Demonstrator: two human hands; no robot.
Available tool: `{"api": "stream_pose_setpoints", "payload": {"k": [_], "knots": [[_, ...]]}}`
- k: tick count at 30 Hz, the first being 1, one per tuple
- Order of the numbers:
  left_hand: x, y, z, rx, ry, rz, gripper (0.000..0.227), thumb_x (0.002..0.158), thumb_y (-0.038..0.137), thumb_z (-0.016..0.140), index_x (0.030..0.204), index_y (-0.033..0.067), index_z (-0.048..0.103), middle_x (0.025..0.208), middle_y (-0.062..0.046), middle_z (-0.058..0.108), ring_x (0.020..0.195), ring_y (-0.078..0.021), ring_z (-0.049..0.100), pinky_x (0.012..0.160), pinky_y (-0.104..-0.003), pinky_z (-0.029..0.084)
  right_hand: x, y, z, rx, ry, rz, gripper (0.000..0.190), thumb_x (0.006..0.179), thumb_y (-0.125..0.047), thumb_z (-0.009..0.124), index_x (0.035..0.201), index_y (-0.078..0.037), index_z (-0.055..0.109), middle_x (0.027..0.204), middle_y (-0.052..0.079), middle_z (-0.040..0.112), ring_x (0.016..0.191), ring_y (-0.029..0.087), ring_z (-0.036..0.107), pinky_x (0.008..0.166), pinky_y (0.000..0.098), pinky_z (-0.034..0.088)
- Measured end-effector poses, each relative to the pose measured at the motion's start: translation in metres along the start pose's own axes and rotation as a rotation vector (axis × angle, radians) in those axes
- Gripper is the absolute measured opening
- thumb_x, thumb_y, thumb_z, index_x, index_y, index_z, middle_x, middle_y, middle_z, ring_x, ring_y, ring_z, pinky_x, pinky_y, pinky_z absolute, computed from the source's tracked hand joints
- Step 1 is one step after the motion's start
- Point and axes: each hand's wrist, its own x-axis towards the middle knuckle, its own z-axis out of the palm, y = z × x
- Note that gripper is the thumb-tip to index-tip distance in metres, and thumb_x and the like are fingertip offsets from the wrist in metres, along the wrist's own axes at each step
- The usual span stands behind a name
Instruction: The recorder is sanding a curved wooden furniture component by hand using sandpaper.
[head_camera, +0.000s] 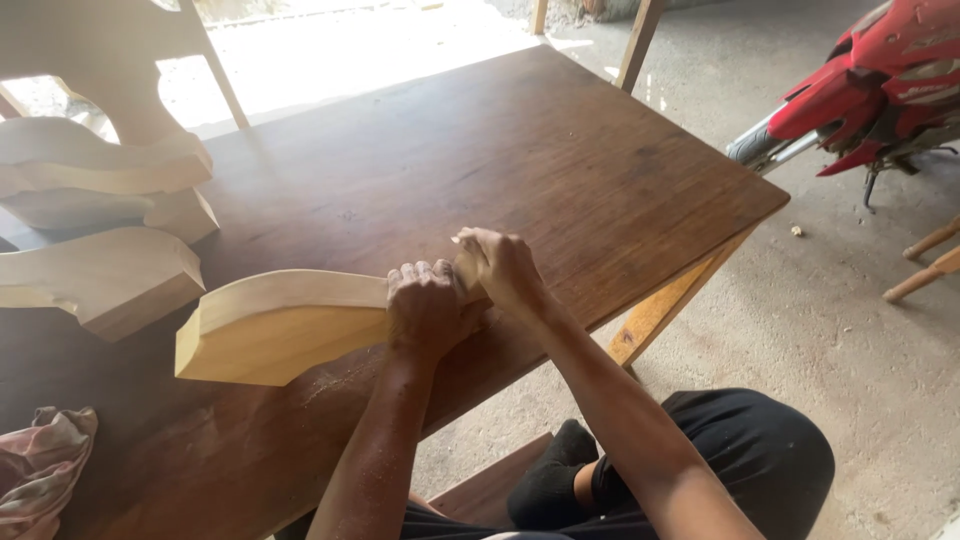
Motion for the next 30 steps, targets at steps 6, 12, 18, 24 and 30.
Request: {"api": "stream_pose_setpoints", "payload": {"k": [6,12,18,24,30], "knots": [[0.001,-0.006,0.024,0.005,0.196,0.0,0.054,0.079,0.06,0.069,0.082,0.0065,0.067,0.069,-0.01,0.065,0.064,-0.0243,0.062,0.064,-0.043,0.054,-0.052,0.018,0.023,-0.224,0.229,-0.177,0.026,0.11,-0.007,0.049,0.122,0.008,0.066,0.127,0.027,0.066,0.111,0.034,0.073,0.088,0.0353,0.061],[0.005,-0.004,0.007,-0.101,0.047,-0.017,0.077,0.075,0.077,0.066,0.087,0.0009,0.067,0.073,-0.013,0.067,0.068,-0.026,0.065,0.069,-0.044,0.053,-0.014,-0.01,-0.009,-0.034,0.068,-0.001,0.026,0.103,-0.01,0.054,0.119,0.004,0.069,0.125,0.022,0.067,0.11,0.031,0.072,0.085,0.0366,0.064],[0.002,-0.007,0.016,-0.033,-0.002,0.026,0.082,0.079,0.084,0.061,0.085,0.0021,0.068,0.075,-0.012,0.068,0.069,-0.0246,0.065,0.068,-0.043,0.054,-0.043,0.024,0.012,-0.187,0.179,-0.129,0.023,0.104,-0.008,0.057,0.118,0.004,0.07,0.127,0.024,0.067,0.123,0.033,0.067,0.1,0.0367,0.058],[0.006,-0.007,0.012,0.029,0.006,0.022,0.08,0.083,0.084,0.057,0.082,0.0049,0.068,0.067,-0.007,0.064,0.058,-0.0179,0.061,0.059,-0.038,0.054,-0.018,0.019,0.01,-0.048,0.047,-0.115,0.026,0.106,-0.013,0.054,0.121,0.001,0.069,0.131,0.021,0.067,0.125,0.033,0.064,0.104,0.0391,0.056],[0.012,-0.01,0.051,0.295,-0.059,-0.011,0.092,0.056,0.09,0.068,0.101,0.0102,0.066,0.073,-0.006,0.063,0.071,-0.0196,0.061,0.079,-0.042,0.049,-0.071,0.037,-0.043,-0.097,0.069,-0.216,0.025,0.106,-0.013,0.052,0.121,-0.002,0.07,0.137,0.02,0.066,0.133,0.032,0.062,0.106,0.0423,0.054]]}}
